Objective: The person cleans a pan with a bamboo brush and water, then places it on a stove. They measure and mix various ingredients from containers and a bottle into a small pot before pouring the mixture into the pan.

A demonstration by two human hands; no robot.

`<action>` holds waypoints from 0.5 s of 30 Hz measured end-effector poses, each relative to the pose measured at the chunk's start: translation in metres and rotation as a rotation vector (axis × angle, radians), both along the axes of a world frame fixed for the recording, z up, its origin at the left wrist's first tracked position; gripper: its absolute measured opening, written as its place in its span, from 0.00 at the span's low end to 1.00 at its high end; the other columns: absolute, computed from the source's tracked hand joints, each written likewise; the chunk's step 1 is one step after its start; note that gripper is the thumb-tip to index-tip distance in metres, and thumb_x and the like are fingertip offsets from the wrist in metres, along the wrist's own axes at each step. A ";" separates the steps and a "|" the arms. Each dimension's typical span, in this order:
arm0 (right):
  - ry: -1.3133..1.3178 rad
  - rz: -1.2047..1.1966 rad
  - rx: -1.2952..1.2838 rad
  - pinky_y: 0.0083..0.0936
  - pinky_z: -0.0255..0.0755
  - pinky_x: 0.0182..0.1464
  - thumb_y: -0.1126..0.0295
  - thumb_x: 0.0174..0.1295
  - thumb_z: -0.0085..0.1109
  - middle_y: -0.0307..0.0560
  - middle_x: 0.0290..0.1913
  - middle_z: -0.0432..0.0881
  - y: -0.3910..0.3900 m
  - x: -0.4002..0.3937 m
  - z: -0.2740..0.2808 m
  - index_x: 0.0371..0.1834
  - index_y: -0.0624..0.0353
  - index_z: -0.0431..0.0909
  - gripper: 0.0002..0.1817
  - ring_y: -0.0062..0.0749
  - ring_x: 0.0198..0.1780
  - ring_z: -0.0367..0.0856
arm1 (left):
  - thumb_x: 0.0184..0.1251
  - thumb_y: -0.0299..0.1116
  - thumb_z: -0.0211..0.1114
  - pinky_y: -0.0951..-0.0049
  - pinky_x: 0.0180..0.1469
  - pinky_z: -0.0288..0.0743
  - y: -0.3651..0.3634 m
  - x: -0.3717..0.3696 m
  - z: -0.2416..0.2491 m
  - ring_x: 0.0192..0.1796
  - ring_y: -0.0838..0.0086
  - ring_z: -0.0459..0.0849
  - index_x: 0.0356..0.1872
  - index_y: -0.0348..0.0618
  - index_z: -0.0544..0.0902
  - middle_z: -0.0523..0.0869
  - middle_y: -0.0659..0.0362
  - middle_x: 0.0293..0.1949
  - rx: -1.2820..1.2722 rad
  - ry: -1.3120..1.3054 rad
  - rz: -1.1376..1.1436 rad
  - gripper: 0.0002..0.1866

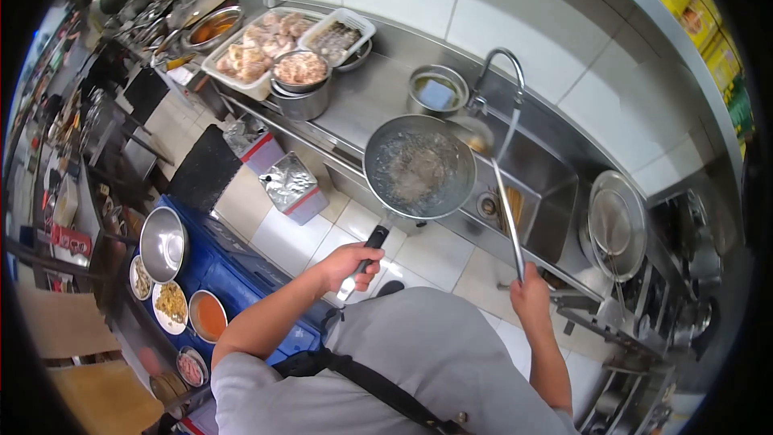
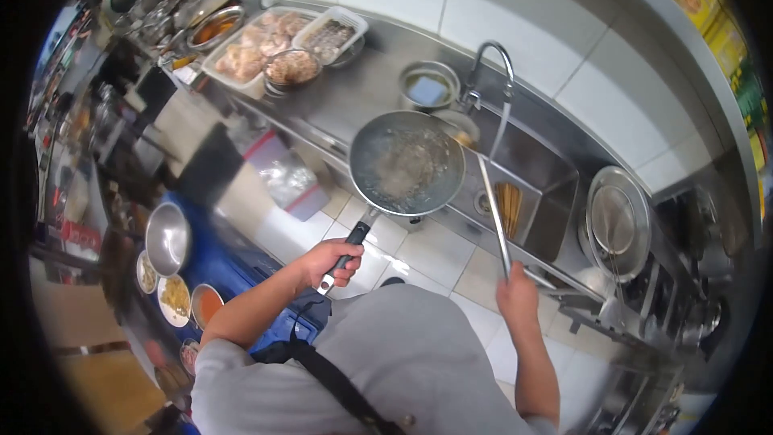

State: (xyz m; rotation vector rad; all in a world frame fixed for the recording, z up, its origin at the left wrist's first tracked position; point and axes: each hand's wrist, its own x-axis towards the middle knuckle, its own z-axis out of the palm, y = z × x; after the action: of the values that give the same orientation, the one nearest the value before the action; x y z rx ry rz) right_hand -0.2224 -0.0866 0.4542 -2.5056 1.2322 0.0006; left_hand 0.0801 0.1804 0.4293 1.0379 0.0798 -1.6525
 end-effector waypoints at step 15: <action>-0.549 -0.697 1.426 0.12 0.62 0.18 0.73 0.58 0.58 0.38 0.23 0.74 -0.049 0.042 0.031 0.39 0.61 0.75 0.07 0.18 0.17 0.68 | 0.72 0.37 0.60 0.74 0.17 0.60 0.001 0.003 -0.004 0.15 0.81 0.65 0.30 0.46 0.69 0.72 0.63 0.22 -0.026 -0.023 -0.016 0.12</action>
State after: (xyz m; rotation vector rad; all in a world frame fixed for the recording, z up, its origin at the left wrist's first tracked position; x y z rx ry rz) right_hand -0.1804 -0.1361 0.4851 -0.7479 1.1250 0.0133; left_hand 0.0834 0.1814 0.4255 1.0395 0.0346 -1.6516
